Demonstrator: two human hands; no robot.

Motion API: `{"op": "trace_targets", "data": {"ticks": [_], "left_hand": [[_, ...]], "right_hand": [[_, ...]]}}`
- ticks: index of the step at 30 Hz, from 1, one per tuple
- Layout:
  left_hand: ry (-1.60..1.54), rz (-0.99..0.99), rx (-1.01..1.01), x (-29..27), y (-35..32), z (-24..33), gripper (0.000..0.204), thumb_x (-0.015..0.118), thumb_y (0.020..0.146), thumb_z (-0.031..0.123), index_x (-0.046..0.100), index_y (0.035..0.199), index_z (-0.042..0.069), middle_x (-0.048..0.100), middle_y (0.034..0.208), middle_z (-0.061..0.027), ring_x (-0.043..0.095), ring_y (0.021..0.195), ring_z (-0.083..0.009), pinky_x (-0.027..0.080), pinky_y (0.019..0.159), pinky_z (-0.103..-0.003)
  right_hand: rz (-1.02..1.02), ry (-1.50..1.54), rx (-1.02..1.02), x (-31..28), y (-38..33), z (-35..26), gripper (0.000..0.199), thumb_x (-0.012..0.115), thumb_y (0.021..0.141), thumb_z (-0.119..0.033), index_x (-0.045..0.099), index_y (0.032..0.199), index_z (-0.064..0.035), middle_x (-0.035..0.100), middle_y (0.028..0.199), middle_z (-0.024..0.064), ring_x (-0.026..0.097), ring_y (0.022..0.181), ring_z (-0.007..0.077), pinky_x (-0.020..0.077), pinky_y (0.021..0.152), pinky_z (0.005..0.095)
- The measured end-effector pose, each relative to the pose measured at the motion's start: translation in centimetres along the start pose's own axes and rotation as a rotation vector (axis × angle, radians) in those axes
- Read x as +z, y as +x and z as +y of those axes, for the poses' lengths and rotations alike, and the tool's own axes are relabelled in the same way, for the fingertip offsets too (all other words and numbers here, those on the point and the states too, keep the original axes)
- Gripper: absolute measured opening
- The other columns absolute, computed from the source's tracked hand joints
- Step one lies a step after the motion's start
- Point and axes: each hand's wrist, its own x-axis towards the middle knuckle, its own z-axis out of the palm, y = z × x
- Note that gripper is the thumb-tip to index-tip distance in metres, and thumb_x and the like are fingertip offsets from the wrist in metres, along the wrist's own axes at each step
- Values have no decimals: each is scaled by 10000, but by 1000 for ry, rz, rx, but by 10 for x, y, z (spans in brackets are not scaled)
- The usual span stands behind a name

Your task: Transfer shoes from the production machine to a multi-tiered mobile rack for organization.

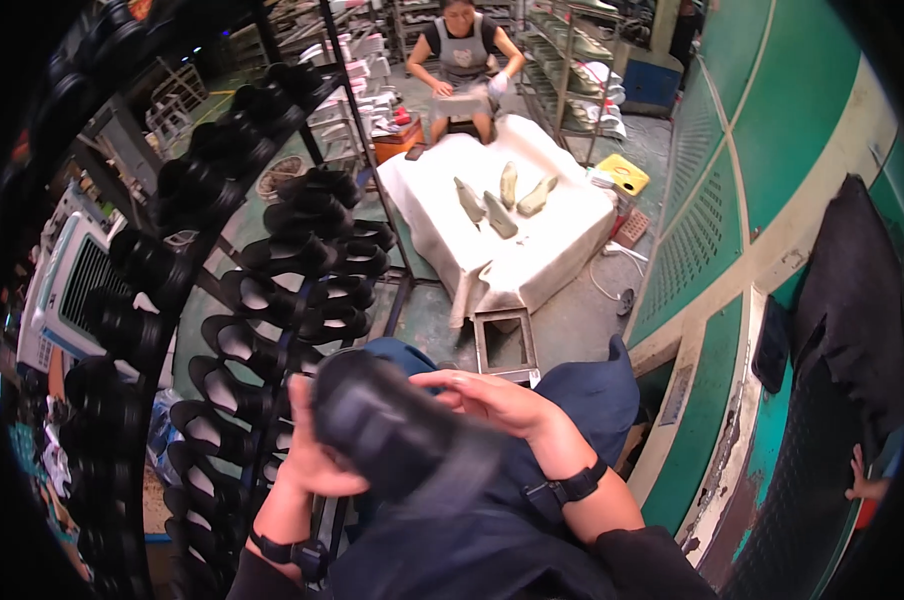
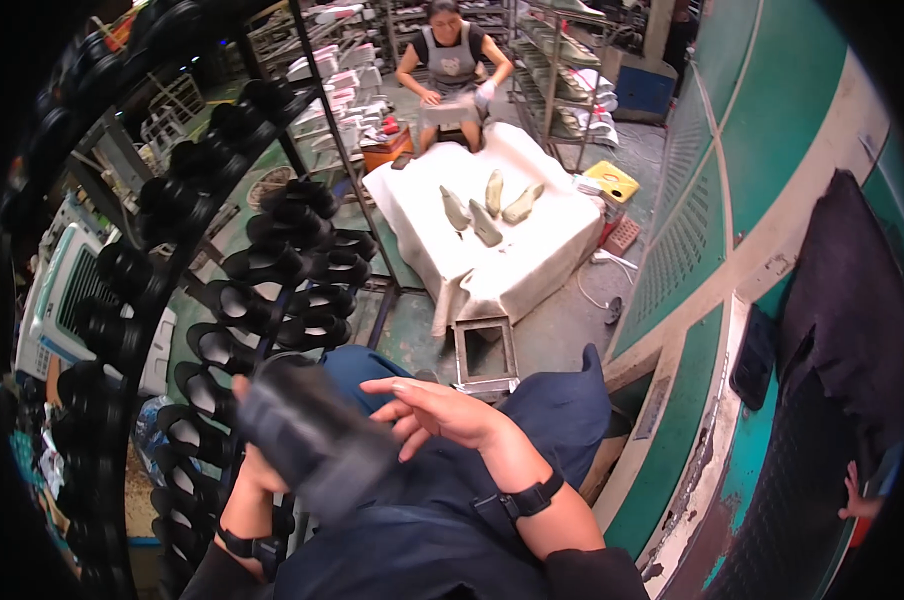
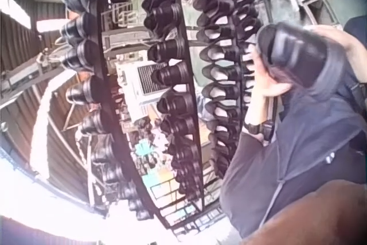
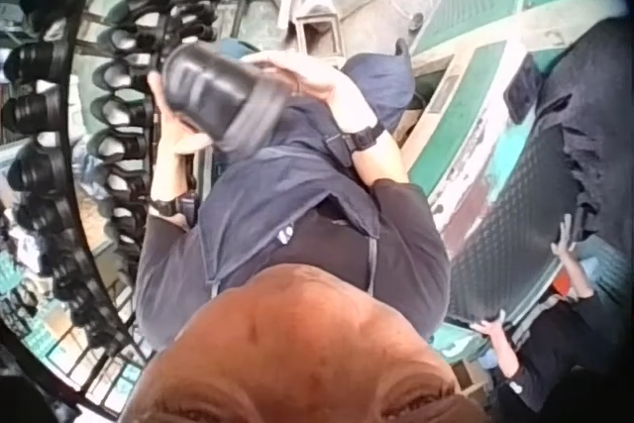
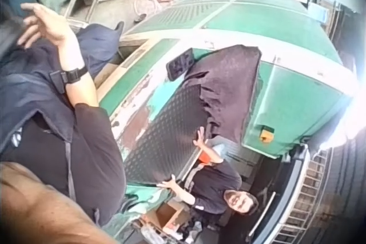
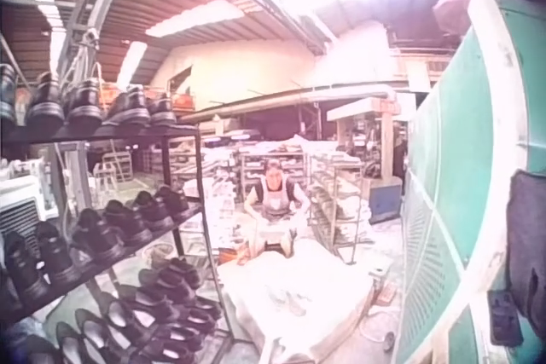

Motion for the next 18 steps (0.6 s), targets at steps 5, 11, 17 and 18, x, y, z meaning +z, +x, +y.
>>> {"op": "trace_targets", "data": {"ticks": [5, 11, 17, 18], "left_hand": [[1617, 14, 369, -12, 21, 10, 1018, 817, 745, 433, 279, 1537, 88, 92, 1609, -271, 89, 1503, -411, 128, 1193, -537], [823, 226, 563, 35, 10, -24, 648, 812, 773, 319, 428, 1249, 107, 33, 1621, -267, 84, 1511, -358, 169, 1182, -447], [430, 136, 899, 73, -90, 61, 434, 764, 786, 167, 411, 1036, 129, 188, 1592, -267, 219, 1483, -355, 225, 1175, -454], [429, 108, 1022, 80, -110, 77, 436, 765, 773, 150, 408, 1022, 130, 215, 1579, -277, 233, 1478, -375, 234, 1171, -465]], "right_hand": [[367, 91, -261, 54, 18, -19, 660, 485, 1001, -228, 191, 1566, -54, 370, 1538, 138, 409, 1384, 240, 312, 1151, 353], [348, -477, -724, 78, 15, 9, 1156, 767, 790, -347, -39, 1591, -136, 255, 1557, 210, 342, 1409, 350, 292, 1153, 438], [210, -842, -563, 103, -33, -38, 820, 600, 910, -76, 130, 1583, -76, 492, 1396, 230, 539, 1217, 303, 457, 1019, 401], [246, -863, -553, 94, -38, -45, 728, 592, 948, -98, 210, 1567, -72, 577, 1292, 203, 594, 1145, 283, 489, 961, 383]]}}
